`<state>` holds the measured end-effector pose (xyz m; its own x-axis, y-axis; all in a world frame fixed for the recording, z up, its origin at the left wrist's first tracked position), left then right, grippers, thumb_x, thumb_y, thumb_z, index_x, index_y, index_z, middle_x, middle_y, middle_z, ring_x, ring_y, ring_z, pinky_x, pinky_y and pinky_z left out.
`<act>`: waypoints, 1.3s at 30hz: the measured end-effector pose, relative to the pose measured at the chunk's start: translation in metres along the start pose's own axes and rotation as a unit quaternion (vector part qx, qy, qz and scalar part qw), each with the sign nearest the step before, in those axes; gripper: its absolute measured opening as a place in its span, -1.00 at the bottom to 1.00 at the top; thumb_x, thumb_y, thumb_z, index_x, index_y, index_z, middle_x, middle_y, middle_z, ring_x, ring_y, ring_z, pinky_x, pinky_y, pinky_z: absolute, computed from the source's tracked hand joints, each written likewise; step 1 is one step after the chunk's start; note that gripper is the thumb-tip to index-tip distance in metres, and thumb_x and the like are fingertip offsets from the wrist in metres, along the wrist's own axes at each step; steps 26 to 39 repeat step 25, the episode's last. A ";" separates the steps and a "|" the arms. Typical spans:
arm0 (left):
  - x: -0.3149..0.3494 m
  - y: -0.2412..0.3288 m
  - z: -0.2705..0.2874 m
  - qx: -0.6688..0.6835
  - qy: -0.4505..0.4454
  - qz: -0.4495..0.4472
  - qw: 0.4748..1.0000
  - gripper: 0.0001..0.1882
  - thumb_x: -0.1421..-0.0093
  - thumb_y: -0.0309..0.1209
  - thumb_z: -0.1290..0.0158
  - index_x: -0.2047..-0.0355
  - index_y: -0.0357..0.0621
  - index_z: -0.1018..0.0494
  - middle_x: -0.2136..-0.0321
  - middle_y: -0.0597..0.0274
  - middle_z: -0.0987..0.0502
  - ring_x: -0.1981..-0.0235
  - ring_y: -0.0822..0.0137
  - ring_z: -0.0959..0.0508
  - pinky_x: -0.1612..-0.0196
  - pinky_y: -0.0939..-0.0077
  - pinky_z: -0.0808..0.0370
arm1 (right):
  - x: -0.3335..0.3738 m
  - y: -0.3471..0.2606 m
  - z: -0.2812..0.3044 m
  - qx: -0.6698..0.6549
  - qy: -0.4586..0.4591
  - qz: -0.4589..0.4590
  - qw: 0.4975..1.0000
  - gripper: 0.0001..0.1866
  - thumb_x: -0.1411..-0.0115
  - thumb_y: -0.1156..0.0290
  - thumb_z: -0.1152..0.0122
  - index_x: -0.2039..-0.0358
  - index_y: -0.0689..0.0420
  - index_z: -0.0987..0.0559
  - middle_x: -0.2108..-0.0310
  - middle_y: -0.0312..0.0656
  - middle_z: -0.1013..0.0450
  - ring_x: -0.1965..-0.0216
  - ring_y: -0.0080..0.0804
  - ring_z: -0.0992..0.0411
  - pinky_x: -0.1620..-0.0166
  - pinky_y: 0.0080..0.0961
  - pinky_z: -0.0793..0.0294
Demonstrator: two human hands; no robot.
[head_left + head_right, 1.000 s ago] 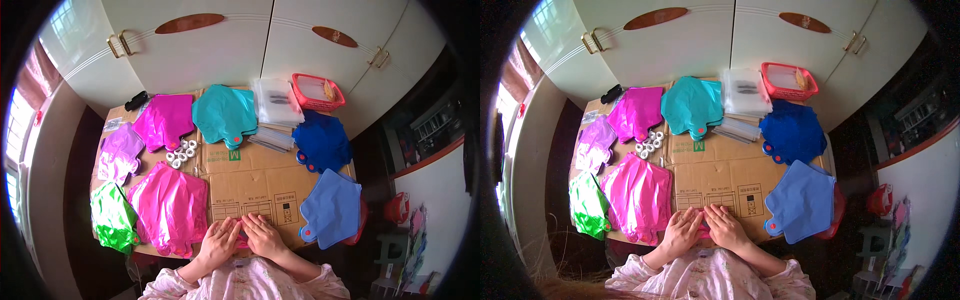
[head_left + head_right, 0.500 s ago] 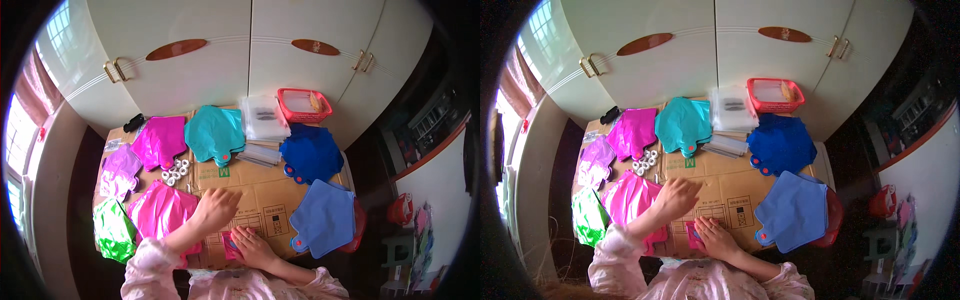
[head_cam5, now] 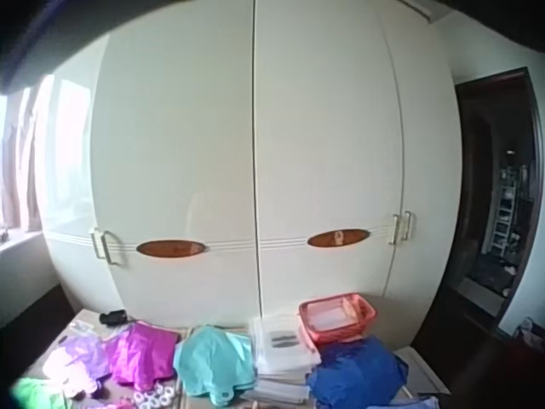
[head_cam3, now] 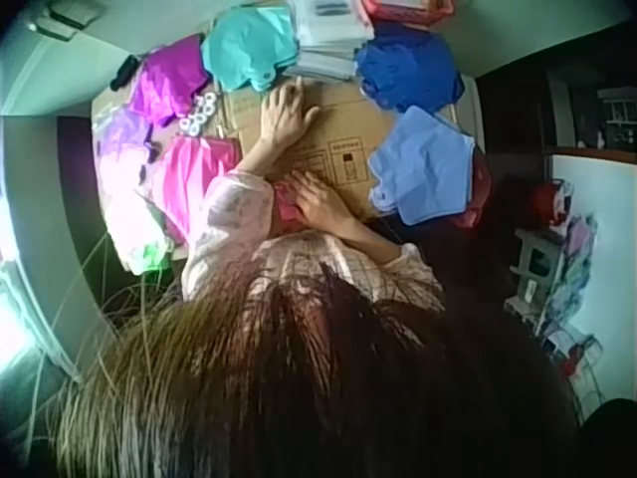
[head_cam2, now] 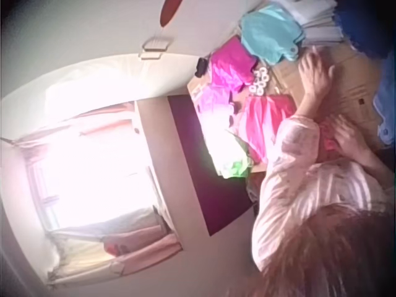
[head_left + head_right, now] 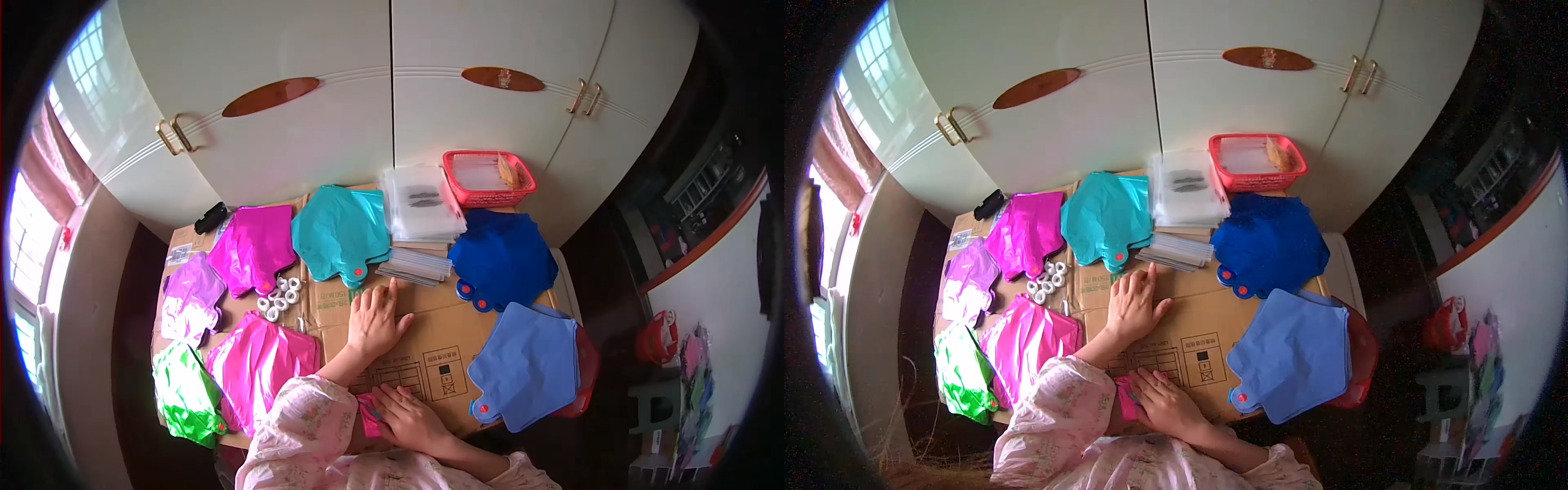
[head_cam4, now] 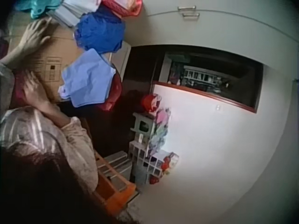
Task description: Folding various colorful plastic items on a cardboard surface.
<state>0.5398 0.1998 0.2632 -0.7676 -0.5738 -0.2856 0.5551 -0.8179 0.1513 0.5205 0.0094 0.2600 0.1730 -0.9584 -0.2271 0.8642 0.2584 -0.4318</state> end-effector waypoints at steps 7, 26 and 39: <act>0.001 -0.003 0.003 0.008 0.028 0.007 1.000 -0.18 -0.11 0.05 -0.02 -0.26 -0.18 -0.11 0.00 -0.01 -0.30 -0.05 0.05 -0.30 -0.11 0.14 -0.22 | -0.003 -0.001 0.004 0.006 -0.028 0.000 1.000 -0.40 -0.11 0.17 -0.13 -0.08 0.32 -0.38 -0.19 0.03 -0.25 -0.26 -0.12 -0.16 -0.29 -0.19 -0.09; -0.004 -0.026 0.001 0.042 0.056 0.113 0.991 -0.26 -0.04 -0.11 -0.14 -0.18 -0.15 -0.22 0.00 0.02 -0.27 -0.05 0.00 -0.26 -0.10 0.10 -0.18 | -0.003 0.000 0.002 0.001 -0.020 -0.002 1.000 -0.41 -0.12 0.18 -0.13 -0.09 0.29 -0.38 -0.19 0.02 -0.25 -0.26 -0.11 -0.15 -0.30 -0.18 -0.06; -0.004 -0.026 0.001 0.042 0.056 0.113 0.991 -0.26 -0.04 -0.11 -0.14 -0.18 -0.15 -0.22 0.00 0.02 -0.27 -0.05 0.00 -0.26 -0.10 0.10 -0.18 | -0.003 0.000 0.002 0.001 -0.020 -0.002 1.000 -0.41 -0.12 0.18 -0.13 -0.09 0.29 -0.38 -0.19 0.02 -0.25 -0.26 -0.11 -0.15 -0.30 -0.18 -0.06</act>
Point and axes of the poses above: each hand's wrist, its own x-axis away from the middle knuckle, its own z-axis out of the back of the hand, y = z × x, the point moved 4 cm from there along -x, towards the middle knuckle
